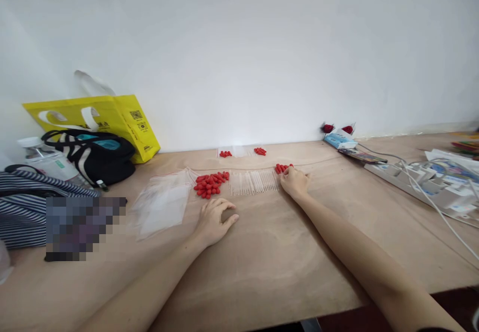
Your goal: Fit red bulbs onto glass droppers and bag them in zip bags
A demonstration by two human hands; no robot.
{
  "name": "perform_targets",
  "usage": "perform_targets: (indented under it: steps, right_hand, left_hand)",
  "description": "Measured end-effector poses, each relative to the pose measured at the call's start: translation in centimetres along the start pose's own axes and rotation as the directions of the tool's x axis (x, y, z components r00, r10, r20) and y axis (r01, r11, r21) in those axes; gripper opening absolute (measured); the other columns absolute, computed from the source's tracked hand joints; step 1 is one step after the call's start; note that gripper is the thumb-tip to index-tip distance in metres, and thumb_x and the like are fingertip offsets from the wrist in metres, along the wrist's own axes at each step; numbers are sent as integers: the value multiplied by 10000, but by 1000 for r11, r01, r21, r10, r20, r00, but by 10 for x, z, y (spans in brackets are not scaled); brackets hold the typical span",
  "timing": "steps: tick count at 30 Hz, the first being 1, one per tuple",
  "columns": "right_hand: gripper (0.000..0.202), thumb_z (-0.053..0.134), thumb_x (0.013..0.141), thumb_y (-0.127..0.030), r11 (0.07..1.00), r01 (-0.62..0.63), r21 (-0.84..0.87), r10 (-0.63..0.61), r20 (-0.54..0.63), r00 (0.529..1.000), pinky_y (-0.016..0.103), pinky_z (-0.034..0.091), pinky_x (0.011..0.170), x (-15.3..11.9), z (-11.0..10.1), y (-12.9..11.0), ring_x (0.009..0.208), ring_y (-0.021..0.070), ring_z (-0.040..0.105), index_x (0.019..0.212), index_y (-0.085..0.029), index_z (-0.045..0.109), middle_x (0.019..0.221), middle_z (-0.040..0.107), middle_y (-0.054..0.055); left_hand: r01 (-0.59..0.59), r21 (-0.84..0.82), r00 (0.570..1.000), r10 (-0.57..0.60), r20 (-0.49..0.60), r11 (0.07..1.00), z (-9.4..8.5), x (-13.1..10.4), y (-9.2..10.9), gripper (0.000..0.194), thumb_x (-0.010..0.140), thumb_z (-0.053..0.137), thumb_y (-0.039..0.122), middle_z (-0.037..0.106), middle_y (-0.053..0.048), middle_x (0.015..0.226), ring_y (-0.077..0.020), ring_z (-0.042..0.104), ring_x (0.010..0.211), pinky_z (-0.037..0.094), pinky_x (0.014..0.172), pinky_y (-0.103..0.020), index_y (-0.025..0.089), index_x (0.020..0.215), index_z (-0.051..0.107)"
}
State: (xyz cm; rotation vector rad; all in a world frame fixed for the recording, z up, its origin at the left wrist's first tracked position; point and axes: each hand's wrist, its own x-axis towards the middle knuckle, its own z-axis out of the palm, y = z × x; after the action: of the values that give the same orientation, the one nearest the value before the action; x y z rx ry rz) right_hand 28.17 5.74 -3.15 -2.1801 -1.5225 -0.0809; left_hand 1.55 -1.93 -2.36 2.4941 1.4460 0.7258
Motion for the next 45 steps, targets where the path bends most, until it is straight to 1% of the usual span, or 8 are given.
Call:
perform_targets:
  steps: [11,21,23,25,28,32,37,45]
  right_hand:
    - [289,410,783,-296,992,72,-100,-59,130,990,430,262,779,-6,-2,-12,766,240,572,689,-172,653,750,646,85]
    - [250,402,794,-197,978,137,-155,-121,112,986,436,270,774,-10,-3,-17,820,267,555,805,-106,635,830,637,168]
    - [244,401,803,-191,964,215,-155,-208,60,976,414,286,765,-16,-7,-16,849,270,538,833,-90,621,865,628,181]
    - [222,412,813,-201,913,391,-119,-393,6,920,374,307,748,-26,-12,-13,850,255,523,819,-97,609,872,622,167]
    - [157,457,814,-202,734,679,-3,-679,-14,734,321,327,715,-46,-20,-5,811,219,505,761,-133,588,805,612,109]
    - [86,516,805,-199,586,798,141,-808,25,589,296,336,690,-69,-27,1,767,191,479,752,-150,564,767,589,59]
    - [105,531,813,-239,534,807,254,-841,65,537,288,339,680,-76,-28,0,750,175,465,745,-164,558,756,573,42]
    - [104,526,815,-234,515,790,333,-845,45,533,278,349,661,-75,-26,1,726,164,460,744,-163,553,728,561,37]
  left_hand:
    - [-10,3,1000,10,-12,1000,1,0,0,136,749,567,292,617,-23,944,-232,518,944,369,825,-418,220,859,604]
    - [-4,19,1000,4,-30,1000,2,-2,0,140,761,556,296,613,-26,957,-238,515,955,372,815,-414,222,872,597]
    - [0,37,997,2,-77,999,1,-1,-3,147,765,555,303,614,-32,949,-234,519,938,379,803,-401,215,876,597]
    - [6,83,991,5,-133,997,-4,5,-7,150,767,555,309,618,-36,923,-232,527,904,384,787,-390,208,868,599]
    - [41,211,980,2,-197,977,-14,25,-15,130,771,549,301,632,-41,887,-236,534,876,377,781,-386,204,837,604]
    - [140,405,978,-63,-197,904,-20,67,-23,167,792,512,315,631,-60,930,-260,511,948,350,804,-400,218,865,627]
    - [233,467,967,-152,-204,853,-9,106,-26,269,737,549,366,597,-166,973,-344,462,1003,311,821,-465,126,799,654]
    - [310,485,948,-228,-222,818,-2,117,-28,273,735,509,293,593,-191,977,-352,455,1004,311,820,-466,85,802,672]
